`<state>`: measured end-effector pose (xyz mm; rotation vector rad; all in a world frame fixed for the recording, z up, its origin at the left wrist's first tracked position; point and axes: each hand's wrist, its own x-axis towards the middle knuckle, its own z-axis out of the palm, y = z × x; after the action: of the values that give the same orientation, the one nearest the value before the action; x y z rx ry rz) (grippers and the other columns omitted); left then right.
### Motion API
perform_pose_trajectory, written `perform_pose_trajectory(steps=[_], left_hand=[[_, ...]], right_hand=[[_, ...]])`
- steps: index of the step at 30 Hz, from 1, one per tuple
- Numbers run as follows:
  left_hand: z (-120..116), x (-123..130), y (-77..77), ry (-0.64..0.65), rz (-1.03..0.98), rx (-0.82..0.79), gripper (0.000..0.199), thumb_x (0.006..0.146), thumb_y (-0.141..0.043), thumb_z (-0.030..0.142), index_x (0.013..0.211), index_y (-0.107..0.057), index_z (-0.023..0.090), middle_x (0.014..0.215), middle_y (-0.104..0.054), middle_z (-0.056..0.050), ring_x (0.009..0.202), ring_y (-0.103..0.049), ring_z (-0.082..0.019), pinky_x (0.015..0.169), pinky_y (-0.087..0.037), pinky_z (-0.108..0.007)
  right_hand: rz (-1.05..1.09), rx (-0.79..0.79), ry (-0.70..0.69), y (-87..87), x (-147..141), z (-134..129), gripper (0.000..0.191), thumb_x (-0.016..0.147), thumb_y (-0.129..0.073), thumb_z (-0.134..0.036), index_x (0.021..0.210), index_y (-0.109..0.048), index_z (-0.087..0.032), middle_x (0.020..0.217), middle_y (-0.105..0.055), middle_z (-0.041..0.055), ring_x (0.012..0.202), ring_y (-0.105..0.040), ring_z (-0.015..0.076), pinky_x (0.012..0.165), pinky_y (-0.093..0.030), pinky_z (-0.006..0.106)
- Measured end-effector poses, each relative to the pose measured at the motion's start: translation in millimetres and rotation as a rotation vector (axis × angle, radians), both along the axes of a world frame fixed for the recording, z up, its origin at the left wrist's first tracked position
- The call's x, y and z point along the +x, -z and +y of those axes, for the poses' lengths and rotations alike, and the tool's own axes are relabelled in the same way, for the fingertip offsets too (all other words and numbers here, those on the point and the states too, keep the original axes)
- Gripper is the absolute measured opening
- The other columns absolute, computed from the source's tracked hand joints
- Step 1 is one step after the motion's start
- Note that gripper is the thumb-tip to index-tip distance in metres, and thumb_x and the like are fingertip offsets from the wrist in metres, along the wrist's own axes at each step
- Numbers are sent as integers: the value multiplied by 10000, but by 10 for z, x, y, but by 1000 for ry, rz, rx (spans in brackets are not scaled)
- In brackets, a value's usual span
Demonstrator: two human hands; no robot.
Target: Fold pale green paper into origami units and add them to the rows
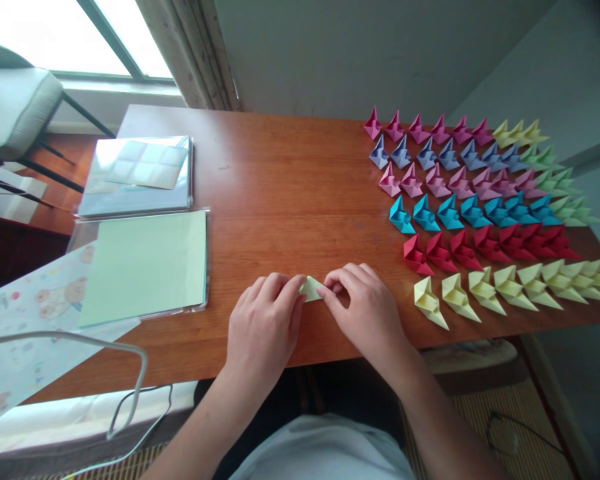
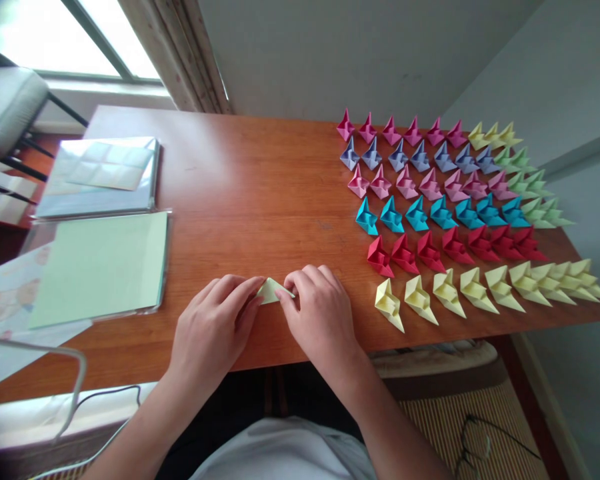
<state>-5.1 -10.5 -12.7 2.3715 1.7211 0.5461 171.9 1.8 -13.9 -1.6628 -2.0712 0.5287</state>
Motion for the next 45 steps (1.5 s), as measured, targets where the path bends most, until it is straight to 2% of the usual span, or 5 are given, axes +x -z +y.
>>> perform_pose_trajectory(steps=[22,31,36,39,45], left_hand=[[0,-15,18,5,-112,-53,247,976,-515,199,1198,-623,204,1066,-654,-74,905,-624,-224,793,-488,-365],[30,-96,-55,69,-247,-160,213,962,-540,192,1151,-628,234,1089,-667,-60,962,-634,-215,837,-488,-353],[49,-122,-95,52,-335,-217,67,939,-577,176,981,-596,225,903,-691,-3,818,-624,-182,745,-459,-315],[31,-108,-99,28,-453,-240,57,927,-593,167,939,-592,222,847,-674,12,765,-612,-158,704,-454,-281],[-52,-9,-96,-85,-891,-337,50,917,-637,185,934,-604,218,823,-628,20,702,-584,-109,639,-476,-211]], right_hand=[[-3,-32,-23,-45,-87,-13,115,875,-704,-181,865,-600,-230,895,-647,48,887,-569,252,788,-462,393],[230,-72,-76,-85,-53,-22,156,896,-651,-107,846,-577,-235,895,-669,24,883,-592,220,805,-478,352],[358,-37,-126,-142,-28,-28,159,908,-623,-77,880,-602,-232,861,-673,7,853,-609,188,794,-489,316],[413,28,-134,-162,-26,-22,144,920,-618,-96,958,-628,-233,941,-687,22,924,-624,190,852,-503,324],[632,-40,134,-64,-59,-96,327,879,-736,-284,1177,-607,-254,1126,-688,55,999,-666,205,831,-549,326]])
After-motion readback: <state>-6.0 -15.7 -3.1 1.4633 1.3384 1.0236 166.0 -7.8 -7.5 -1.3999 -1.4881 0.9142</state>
